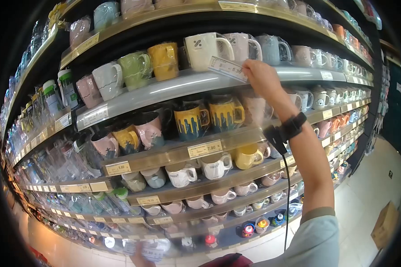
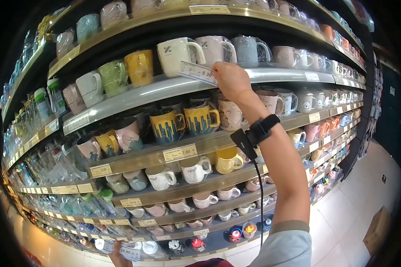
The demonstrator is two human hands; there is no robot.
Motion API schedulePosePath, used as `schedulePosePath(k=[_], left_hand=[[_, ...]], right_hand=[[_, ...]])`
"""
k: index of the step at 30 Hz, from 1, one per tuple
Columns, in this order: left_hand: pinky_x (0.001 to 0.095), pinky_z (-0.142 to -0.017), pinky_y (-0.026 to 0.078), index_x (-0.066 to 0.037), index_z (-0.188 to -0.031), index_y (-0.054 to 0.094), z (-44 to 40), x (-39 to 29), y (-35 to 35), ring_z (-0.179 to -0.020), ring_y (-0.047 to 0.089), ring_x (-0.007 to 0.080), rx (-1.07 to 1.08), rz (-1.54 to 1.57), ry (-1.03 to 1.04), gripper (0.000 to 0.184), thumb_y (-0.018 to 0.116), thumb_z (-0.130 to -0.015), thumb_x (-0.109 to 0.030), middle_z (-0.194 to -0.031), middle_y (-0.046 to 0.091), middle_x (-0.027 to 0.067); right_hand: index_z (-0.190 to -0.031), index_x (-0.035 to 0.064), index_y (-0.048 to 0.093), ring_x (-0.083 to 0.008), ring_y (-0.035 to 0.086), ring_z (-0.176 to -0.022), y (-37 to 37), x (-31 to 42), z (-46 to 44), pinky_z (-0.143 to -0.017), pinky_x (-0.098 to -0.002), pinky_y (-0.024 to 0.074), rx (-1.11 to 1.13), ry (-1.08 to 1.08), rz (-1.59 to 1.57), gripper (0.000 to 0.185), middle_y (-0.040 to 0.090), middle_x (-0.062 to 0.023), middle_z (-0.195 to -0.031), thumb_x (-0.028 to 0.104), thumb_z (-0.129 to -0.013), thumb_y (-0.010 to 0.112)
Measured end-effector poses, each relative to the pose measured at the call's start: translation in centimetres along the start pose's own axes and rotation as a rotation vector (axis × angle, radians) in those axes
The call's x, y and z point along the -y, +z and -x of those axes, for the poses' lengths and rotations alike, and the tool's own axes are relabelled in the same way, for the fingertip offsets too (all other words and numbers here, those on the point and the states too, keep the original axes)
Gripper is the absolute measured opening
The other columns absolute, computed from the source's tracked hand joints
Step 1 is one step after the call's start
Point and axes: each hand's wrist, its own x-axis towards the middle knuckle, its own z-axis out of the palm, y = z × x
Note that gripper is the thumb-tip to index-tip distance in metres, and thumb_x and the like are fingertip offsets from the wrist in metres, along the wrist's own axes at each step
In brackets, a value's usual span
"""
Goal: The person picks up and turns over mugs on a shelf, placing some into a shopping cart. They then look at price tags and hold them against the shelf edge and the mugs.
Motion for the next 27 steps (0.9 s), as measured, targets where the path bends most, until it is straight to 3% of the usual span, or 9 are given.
schedulePosePath(k=[9, 22, 27], left_hand=[[0.0309, -0.067, 0.048, 0.008, -0.095, 0.055, -0.2, 1.1, -1.6, -0.078, 0.055, 0.0199, 0.033, -0.033, -0.002, 0.022, 0.058, -0.075, -0.001, -0.090, 0.056, 0.0115], [0.0339, -0.067, 0.050, 0.008, -0.100, 0.050, 0.3, 1.3, -2.5, -0.078, 0.057, 0.0223, 0.053, -0.034, -0.016, 0.024, 0.052, -0.078, -0.001, -0.089, 0.057, 0.0136], [0.0322, -0.065, 0.049, 0.007, -0.100, 0.050, 0.6, 1.5, -3.6, -0.077, 0.057, 0.0214, 0.040, -0.064, -0.028, 0.023, 0.052, -0.078, -0.002, -0.089, 0.056, 0.0129]], right_hand=[[-0.080, 0.0080, 0.052, -0.0237, 0.053, -0.077, 1.2, -0.3, -0.3, -0.067, -0.0340, 0.0429, -0.100, -0.298, 0.235, 0.008, 0.054, -0.0056, -0.079, 0.015, -0.079, 0.050], [-0.084, 0.0077, 0.049, -0.0244, 0.053, -0.081, 2.2, -0.9, -1.8, -0.069, -0.0342, 0.0433, -0.116, -0.307, 0.200, 0.007, 0.055, -0.0068, -0.080, 0.014, -0.080, 0.048], [-0.085, 0.0047, 0.047, -0.0288, 0.051, -0.084, 2.0, -0.7, -2.0, -0.073, -0.0379, 0.0404, -0.070, -0.264, 0.136, 0.008, 0.054, -0.0113, -0.084, 0.012, -0.082, 0.045]])
